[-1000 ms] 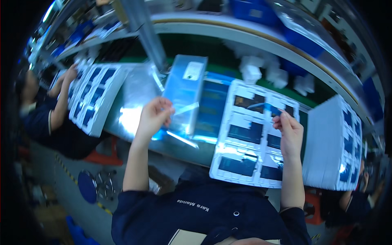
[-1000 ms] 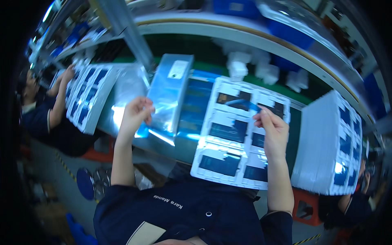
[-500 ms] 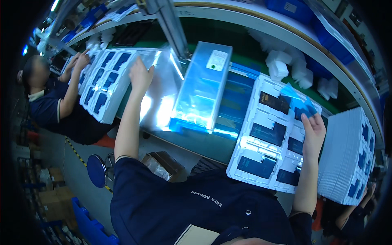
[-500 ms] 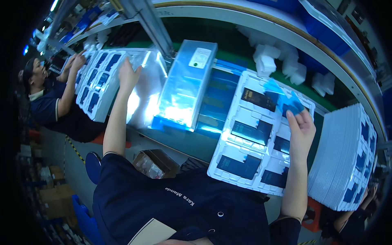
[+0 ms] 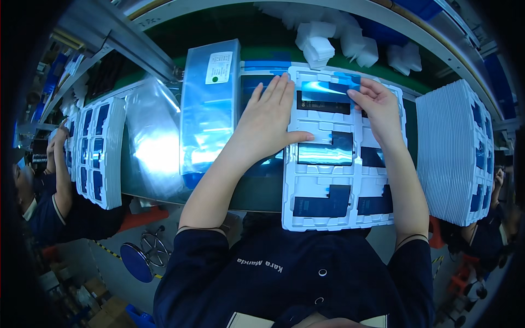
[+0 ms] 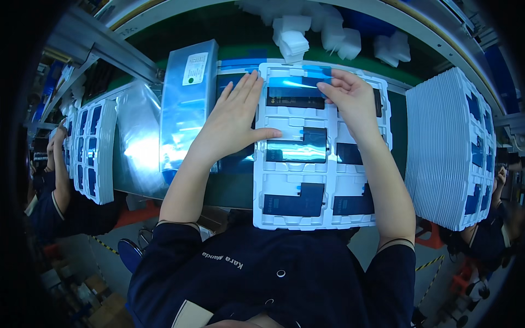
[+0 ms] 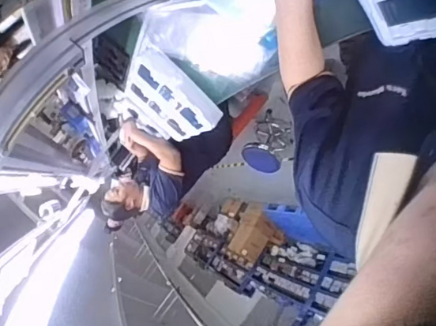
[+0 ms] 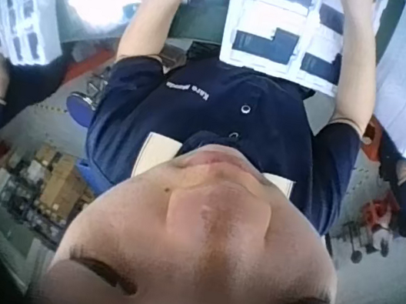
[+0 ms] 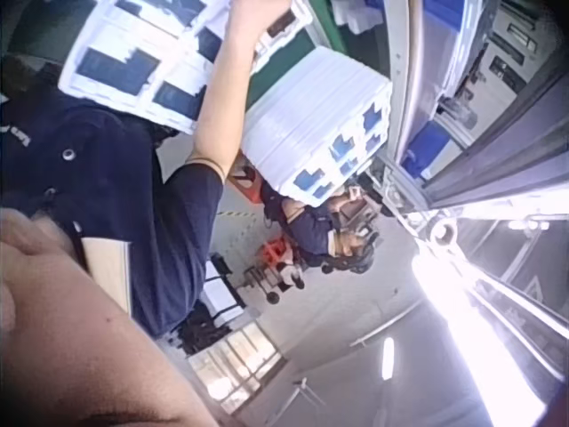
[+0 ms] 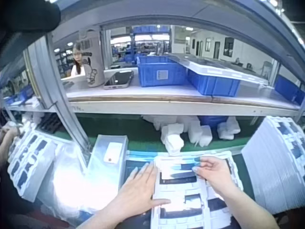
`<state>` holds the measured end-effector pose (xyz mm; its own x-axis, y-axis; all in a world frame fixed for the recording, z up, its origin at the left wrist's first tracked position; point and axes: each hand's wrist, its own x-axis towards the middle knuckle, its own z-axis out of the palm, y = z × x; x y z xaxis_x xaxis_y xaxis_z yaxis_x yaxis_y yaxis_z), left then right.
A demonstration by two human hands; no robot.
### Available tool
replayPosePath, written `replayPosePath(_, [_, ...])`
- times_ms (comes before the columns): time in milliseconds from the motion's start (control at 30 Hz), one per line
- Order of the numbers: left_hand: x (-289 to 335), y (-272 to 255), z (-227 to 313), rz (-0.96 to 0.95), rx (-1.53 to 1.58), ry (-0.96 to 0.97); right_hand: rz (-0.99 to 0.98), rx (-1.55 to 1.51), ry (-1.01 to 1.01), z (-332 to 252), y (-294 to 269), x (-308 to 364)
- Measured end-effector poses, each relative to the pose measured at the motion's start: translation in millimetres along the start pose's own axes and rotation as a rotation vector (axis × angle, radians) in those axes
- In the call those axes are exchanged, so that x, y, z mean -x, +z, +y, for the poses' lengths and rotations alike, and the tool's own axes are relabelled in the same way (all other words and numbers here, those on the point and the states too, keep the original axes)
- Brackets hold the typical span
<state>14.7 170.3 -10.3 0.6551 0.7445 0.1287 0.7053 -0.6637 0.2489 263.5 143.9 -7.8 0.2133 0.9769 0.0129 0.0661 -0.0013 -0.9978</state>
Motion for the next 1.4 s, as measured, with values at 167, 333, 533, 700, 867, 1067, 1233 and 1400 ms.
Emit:
replayPosePath(167, [3,7,-6,-0.047,0.154,-0.071,0.036,0.008,0.05,11,5,2])
replayPosePath(333, [7,7,-5,0.013,0.143,-0.051,0.07,0.037,0.083,8,8,8])
replayPosePath(533, [6,7,-6,-0.007,0.15,-0.036,0.05,0.058,0.088,10,7,6])
replayPosePath(700, [5,8,-8,-0.006,0.175,-0.041,0.041,0.064,0.083,8,8,6])
replayPosePath(867, [4,9,-7,0.032,0.175,-0.002,0.06,0.089,0.087,8,8,7])
replayPosePath(1067, [3,6,-5,0.01,0.094,0.02,0.072,0.199,0.02,14,11,8])
replayPosePath(1233, [3,6,-2,0.035,0.12,0.028,0.086,0.407,-0.133,19,17,10])
replayPosePath(1400, [0,5,-14,-0.013,0.222,-0.066,0.097,0.676,-0.289,-4,26,17])
